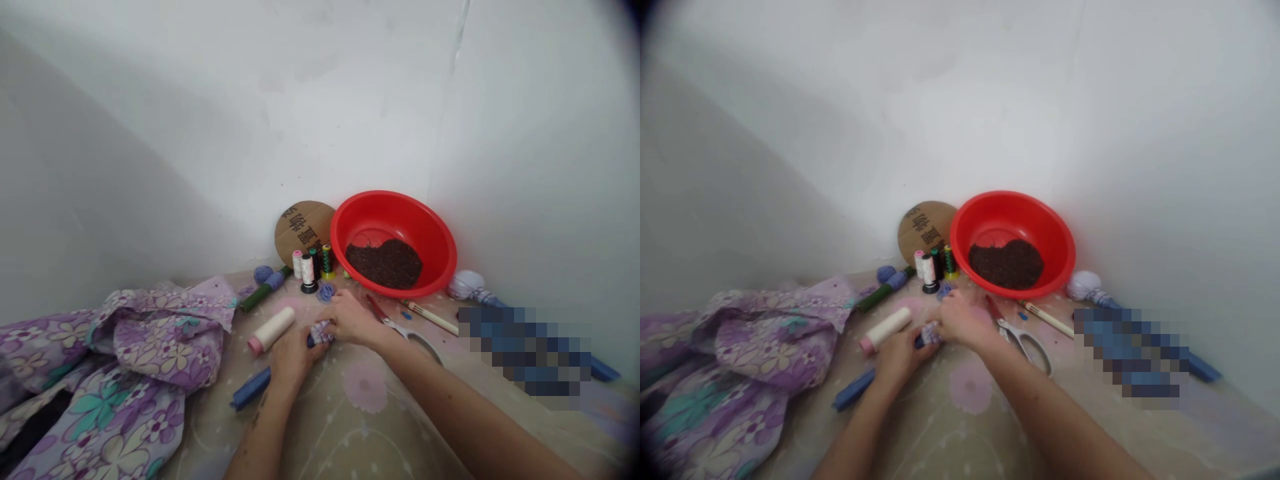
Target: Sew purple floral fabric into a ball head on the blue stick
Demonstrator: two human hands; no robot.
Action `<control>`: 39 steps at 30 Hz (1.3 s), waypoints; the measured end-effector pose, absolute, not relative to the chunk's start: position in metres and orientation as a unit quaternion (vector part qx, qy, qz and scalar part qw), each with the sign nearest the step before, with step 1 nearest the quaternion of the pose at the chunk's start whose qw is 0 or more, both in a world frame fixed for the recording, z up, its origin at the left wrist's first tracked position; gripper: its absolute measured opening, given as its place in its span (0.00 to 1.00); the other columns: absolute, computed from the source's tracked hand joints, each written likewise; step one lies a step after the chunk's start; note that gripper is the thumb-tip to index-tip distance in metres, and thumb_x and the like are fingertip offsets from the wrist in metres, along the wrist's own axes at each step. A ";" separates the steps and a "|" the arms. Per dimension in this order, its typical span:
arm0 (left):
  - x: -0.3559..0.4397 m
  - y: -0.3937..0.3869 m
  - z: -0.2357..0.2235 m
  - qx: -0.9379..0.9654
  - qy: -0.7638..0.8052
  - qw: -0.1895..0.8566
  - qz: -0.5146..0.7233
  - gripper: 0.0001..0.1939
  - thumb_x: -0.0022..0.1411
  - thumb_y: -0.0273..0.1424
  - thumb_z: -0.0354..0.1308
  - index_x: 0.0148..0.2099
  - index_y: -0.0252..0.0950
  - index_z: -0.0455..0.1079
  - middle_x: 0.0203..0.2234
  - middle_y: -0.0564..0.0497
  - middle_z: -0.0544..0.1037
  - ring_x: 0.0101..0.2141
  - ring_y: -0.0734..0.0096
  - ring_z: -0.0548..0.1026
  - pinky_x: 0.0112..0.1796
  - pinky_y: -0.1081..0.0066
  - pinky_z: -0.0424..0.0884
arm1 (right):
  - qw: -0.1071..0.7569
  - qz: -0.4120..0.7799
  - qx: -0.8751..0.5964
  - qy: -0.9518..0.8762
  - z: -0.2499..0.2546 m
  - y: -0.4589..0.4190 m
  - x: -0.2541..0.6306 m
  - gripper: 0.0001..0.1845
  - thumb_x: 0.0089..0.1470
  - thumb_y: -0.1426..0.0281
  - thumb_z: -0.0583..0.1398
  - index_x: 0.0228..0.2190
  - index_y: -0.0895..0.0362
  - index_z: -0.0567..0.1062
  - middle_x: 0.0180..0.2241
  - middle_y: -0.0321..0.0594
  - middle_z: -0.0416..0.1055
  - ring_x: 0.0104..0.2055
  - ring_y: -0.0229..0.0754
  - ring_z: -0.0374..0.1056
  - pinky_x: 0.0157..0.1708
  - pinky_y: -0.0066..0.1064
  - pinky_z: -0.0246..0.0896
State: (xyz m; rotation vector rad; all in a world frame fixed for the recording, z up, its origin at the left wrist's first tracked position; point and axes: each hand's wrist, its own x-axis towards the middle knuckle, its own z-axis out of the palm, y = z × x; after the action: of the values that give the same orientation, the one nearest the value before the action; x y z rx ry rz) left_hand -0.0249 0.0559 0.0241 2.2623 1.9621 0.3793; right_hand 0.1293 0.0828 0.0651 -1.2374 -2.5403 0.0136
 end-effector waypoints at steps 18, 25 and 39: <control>-0.024 0.054 0.027 0.744 0.654 0.075 0.117 0.22 0.50 0.49 0.49 0.40 0.40 0.68 0.32 0.48 0.75 0.35 0.61 0.71 0.33 0.71 0.60 | 0.547 0.204 -0.476 -0.658 0.094 0.105 0.151 0.11 0.44 0.64 0.56 0.21 0.59 0.73 0.20 0.35 0.69 0.23 0.35 0.61 0.24 0.25 0.51; -0.024 0.054 0.029 0.742 0.655 0.083 0.116 0.22 0.50 0.48 0.49 0.41 0.41 0.68 0.33 0.47 0.75 0.36 0.61 0.71 0.33 0.70 0.61 | 0.308 -0.058 -0.618 -0.721 0.101 0.103 0.179 0.09 0.43 0.69 0.56 0.25 0.54 0.77 0.20 0.40 0.72 0.27 0.41 0.64 0.34 0.34 0.47; -0.022 0.053 0.028 0.744 0.657 0.065 0.107 0.24 0.51 0.51 0.45 0.41 0.41 0.68 0.32 0.47 0.75 0.36 0.61 0.72 0.33 0.70 0.61 | 0.133 -0.057 -0.404 -0.903 0.062 0.078 0.125 0.08 0.45 0.70 0.57 0.22 0.57 0.76 0.23 0.43 0.72 0.34 0.42 0.60 0.42 0.35 0.42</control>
State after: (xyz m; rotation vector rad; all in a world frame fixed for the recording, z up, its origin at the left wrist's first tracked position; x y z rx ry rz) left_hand -0.0224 0.0533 0.0278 2.2437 1.9819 0.3226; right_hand 0.1249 0.0778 0.0620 -1.1730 -2.6197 -0.1640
